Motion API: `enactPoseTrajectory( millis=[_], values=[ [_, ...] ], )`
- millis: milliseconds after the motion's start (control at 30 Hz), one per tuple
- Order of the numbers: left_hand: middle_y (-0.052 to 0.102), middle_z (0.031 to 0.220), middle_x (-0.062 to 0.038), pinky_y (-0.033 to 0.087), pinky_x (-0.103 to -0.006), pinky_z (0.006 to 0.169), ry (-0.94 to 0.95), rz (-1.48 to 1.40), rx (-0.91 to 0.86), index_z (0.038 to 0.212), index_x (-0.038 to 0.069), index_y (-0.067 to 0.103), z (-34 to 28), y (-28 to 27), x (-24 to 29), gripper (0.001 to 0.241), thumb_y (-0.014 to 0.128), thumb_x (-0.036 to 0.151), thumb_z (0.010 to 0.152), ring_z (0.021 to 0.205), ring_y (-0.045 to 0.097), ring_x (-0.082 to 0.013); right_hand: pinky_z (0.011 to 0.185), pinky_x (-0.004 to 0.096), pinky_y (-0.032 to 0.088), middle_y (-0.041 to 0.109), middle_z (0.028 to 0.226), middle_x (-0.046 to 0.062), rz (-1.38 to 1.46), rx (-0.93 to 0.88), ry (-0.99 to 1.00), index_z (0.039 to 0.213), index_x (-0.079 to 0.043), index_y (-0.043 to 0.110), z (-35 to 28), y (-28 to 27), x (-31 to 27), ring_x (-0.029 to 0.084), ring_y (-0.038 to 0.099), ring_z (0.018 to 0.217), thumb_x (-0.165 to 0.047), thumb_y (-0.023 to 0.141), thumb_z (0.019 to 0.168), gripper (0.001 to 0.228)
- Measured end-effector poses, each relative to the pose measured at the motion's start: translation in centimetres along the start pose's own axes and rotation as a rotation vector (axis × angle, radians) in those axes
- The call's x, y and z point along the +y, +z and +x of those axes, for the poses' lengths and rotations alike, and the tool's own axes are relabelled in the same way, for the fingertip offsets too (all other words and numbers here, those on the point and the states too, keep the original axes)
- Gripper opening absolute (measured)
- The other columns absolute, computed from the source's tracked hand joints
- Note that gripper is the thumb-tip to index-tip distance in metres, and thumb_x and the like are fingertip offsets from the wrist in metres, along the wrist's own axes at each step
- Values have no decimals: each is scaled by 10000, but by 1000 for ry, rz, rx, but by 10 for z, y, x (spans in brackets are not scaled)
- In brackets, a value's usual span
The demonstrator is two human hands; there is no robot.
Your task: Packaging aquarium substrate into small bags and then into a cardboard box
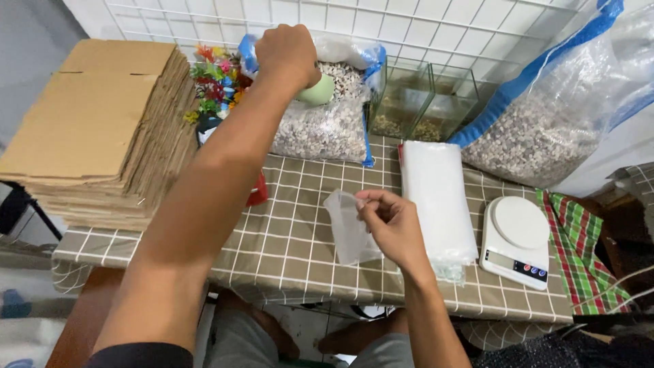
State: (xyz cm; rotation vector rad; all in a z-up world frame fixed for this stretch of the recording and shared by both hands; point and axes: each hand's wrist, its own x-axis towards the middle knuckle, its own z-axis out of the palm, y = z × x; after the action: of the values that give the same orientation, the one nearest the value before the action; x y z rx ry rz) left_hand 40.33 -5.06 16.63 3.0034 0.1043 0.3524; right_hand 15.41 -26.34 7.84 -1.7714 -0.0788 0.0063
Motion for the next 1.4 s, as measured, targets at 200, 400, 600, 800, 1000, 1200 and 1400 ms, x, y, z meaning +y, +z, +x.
enactPoseTrajectory(
  millis=[200, 400, 600, 800, 1000, 1200, 1400],
  values=[
    [669, 767, -5, 615, -343, 609, -73, -51, -158, 850, 92, 673, -15, 25, 5, 241, 733, 310, 933, 722, 687, -203, 591, 216, 484, 567, 609, -48, 48, -11, -9, 1060, -12, 756, 9, -6, 20, 80, 617, 651, -110, 683, 954, 162],
    [710, 1072, -273, 540, -615, 910, -108, -318, -84, 1152, 13, 649, -39, 64, -4, 430, 581, 398, 973, 1059, 680, -524, 538, 248, 496, 696, 615, 86, 41, 42, -17, 1041, -14, 792, 22, -1, 40, 112, 573, 514, -19, 733, 874, 177],
    [673, 1063, -259, 559, -634, 866, -101, -290, -37, 1265, -64, 516, -50, 106, -8, 380, 588, 186, 989, 999, 698, -512, 545, 250, 498, 703, 623, 87, 19, 75, 17, 1028, -4, 800, 13, -6, 23, 107, 565, 523, -6, 728, 873, 171],
    [676, 1034, -343, 544, -688, 754, -67, -541, -137, 1215, -111, 577, -52, 78, -14, 616, 575, 426, 915, 983, 673, -574, 543, 250, 503, 699, 620, 89, -1, 78, -20, 1015, -8, 797, 12, -8, 21, 117, 578, 518, -15, 731, 884, 147],
    [710, 1020, -191, 560, -577, 765, -196, -522, -100, 1107, 46, 701, -24, 100, -21, 480, 647, 472, 892, 1016, 695, -456, 535, 260, 515, 696, 615, 96, -18, 71, -42, 1018, 2, 794, 7, -7, 4, 130, 589, 514, -5, 720, 872, 163],
    [715, 787, -157, 566, -519, 662, -128, -517, 39, 927, 97, 742, -13, 93, -36, 304, 755, 393, 856, 826, 746, -415, 529, 249, 494, 673, 613, 86, -46, 92, -97, 1032, 14, 776, 20, -12, -4, 117, 567, 520, 3, 708, 873, 173],
    [751, 967, -169, 591, -515, 778, -72, -531, 12, 1164, 119, 744, -42, 62, -41, 381, 762, 358, 868, 965, 728, -419, 511, 207, 438, 607, 584, 30, -146, 176, -148, 985, -26, 793, 41, -26, -27, 72, 504, 539, -29, 697, 899, 129]
  ],
)
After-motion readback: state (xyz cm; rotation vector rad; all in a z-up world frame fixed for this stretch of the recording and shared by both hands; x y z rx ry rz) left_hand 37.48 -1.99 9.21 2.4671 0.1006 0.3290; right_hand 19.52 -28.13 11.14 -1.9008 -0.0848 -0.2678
